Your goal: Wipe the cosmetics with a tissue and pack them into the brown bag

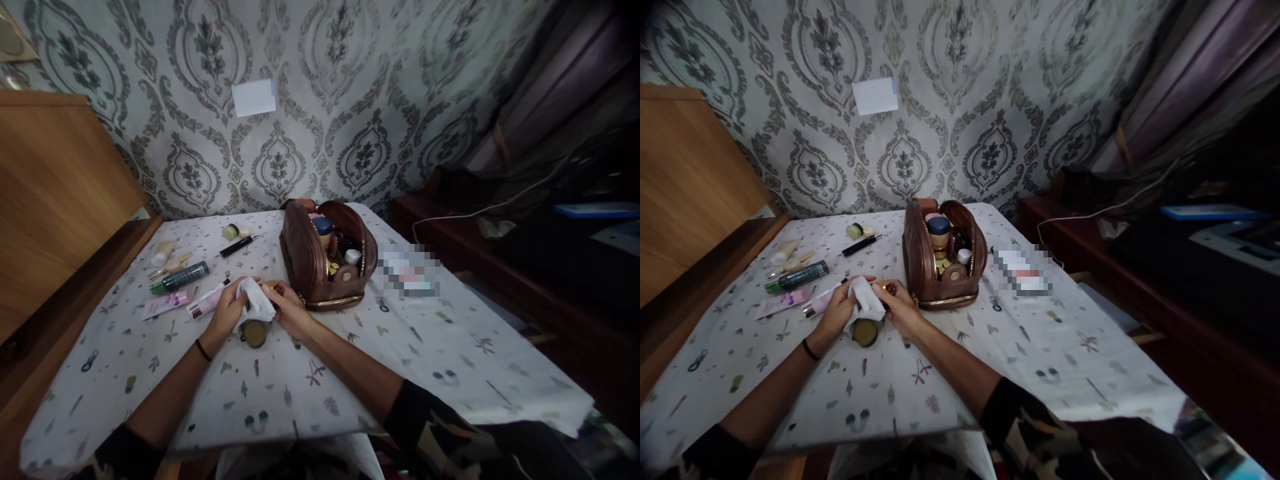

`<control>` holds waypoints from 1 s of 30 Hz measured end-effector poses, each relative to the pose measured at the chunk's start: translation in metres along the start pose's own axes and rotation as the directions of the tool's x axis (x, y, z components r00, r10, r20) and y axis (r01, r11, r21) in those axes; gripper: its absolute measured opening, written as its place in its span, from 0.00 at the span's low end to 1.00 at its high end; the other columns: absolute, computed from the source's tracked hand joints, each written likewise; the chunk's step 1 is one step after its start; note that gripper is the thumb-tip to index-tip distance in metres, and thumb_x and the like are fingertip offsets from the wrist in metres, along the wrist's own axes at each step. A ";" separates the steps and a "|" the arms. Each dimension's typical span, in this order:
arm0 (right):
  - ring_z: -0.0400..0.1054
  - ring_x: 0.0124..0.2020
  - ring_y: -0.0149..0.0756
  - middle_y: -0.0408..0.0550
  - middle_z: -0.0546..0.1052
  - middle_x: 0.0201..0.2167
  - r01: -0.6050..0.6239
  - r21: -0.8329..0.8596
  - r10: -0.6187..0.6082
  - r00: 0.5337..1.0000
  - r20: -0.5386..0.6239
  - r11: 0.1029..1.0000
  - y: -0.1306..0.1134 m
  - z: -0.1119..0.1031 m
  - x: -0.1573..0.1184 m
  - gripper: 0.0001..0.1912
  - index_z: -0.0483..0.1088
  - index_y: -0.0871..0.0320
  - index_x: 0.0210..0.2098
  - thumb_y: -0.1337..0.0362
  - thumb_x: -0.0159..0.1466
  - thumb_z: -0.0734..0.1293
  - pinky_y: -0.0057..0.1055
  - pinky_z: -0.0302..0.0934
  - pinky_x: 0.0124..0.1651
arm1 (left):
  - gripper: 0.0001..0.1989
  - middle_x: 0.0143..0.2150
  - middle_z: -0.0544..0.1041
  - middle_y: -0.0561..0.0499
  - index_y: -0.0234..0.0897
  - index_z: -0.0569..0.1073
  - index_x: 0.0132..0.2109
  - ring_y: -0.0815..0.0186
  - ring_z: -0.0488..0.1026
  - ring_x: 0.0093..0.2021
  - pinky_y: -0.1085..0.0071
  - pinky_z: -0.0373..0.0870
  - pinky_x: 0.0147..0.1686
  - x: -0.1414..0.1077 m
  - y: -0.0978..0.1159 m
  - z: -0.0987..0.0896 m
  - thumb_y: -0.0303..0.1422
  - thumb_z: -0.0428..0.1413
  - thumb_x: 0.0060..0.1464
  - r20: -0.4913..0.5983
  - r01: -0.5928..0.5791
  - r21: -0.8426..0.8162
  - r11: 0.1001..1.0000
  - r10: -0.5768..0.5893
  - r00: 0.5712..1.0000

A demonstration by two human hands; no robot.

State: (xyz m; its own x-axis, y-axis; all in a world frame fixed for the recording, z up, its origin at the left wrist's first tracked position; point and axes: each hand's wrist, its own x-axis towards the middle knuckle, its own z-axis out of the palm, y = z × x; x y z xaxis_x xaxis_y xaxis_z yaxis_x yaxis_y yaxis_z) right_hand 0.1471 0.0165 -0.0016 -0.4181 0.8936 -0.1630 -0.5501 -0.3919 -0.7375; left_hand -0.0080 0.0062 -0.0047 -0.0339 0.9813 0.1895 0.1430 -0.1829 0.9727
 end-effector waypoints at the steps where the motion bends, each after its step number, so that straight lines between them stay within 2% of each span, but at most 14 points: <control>1: 0.65 0.29 0.28 0.37 0.73 0.27 0.005 0.000 -0.005 1.000 0.005 1.000 0.000 0.000 0.000 0.25 0.70 0.56 0.31 0.52 0.42 0.81 0.26 0.58 0.32 | 0.18 0.45 0.81 0.45 0.35 0.78 0.43 0.56 0.75 0.47 0.64 0.69 0.50 0.000 0.000 0.000 0.43 0.59 0.51 0.003 0.002 0.007 1.000 -0.002 1.000; 6: 0.63 0.27 0.28 0.36 0.72 0.24 0.052 0.024 -0.052 0.998 0.017 0.998 -0.001 0.001 0.000 0.22 0.70 0.55 0.30 0.50 0.45 0.79 0.26 0.57 0.30 | 0.19 0.48 0.80 0.46 0.36 0.77 0.48 0.57 0.74 0.50 0.62 0.66 0.54 0.000 0.005 0.002 0.36 0.60 0.48 0.054 -0.042 0.099 0.994 0.036 0.998; 13: 0.68 0.35 0.33 0.41 0.78 0.33 0.067 0.026 -0.068 0.996 0.051 0.997 -0.002 0.001 0.001 0.19 0.75 0.53 0.36 0.53 0.49 0.77 0.28 0.61 0.38 | 0.28 0.55 0.76 0.45 0.38 0.71 0.56 0.57 0.72 0.55 0.62 0.66 0.57 -0.001 0.007 0.003 0.32 0.61 0.45 0.123 -0.082 0.127 0.989 0.066 0.990; 18: 0.70 0.36 0.33 0.41 0.79 0.34 0.037 0.021 -0.037 0.999 0.015 0.999 0.000 0.002 0.001 0.23 0.75 0.54 0.37 0.52 0.45 0.79 0.29 0.63 0.40 | 0.22 0.53 0.77 0.45 0.36 0.73 0.53 0.57 0.72 0.55 0.62 0.64 0.58 -0.002 0.006 0.003 0.32 0.60 0.48 0.090 -0.079 0.120 0.990 0.068 0.994; 22: 0.70 0.34 0.31 0.39 0.78 0.31 0.037 0.021 -0.036 0.998 -0.049 0.999 0.003 0.001 0.002 0.25 0.73 0.56 0.33 0.51 0.41 0.81 0.28 0.62 0.38 | 0.17 0.50 0.78 0.45 0.35 0.76 0.49 0.57 0.73 0.52 0.62 0.64 0.56 -0.002 0.003 0.003 0.35 0.59 0.51 0.049 -0.075 0.099 0.992 0.070 0.996; 26: 0.68 0.31 0.30 0.38 0.76 0.29 -0.006 0.026 0.007 0.999 -0.042 1.000 0.005 -0.002 0.004 0.23 0.71 0.56 0.31 0.50 0.43 0.80 0.26 0.59 0.33 | 0.16 0.47 0.79 0.45 0.35 0.76 0.46 0.58 0.74 0.49 0.64 0.66 0.53 -0.002 0.001 0.002 0.40 0.56 0.55 0.029 -0.068 0.044 0.997 0.067 0.997; 30: 0.65 0.28 0.29 0.36 0.74 0.27 -0.004 0.022 0.004 1.000 -0.029 1.000 0.004 -0.002 0.003 0.22 0.71 0.55 0.32 0.48 0.47 0.78 0.25 0.58 0.30 | 0.16 0.47 0.79 0.46 0.36 0.76 0.47 0.58 0.75 0.48 0.64 0.67 0.52 -0.002 0.002 0.001 0.41 0.56 0.56 0.040 -0.047 0.016 0.999 0.047 0.998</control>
State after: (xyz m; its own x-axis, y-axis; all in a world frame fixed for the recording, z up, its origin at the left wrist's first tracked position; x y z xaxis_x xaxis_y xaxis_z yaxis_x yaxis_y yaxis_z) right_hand 0.1449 0.0184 -0.0068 -0.3998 0.8978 -0.1849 -0.5645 -0.4001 -0.7219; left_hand -0.0065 0.0041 -0.0035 0.0120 0.9733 0.2292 0.1603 -0.2281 0.9603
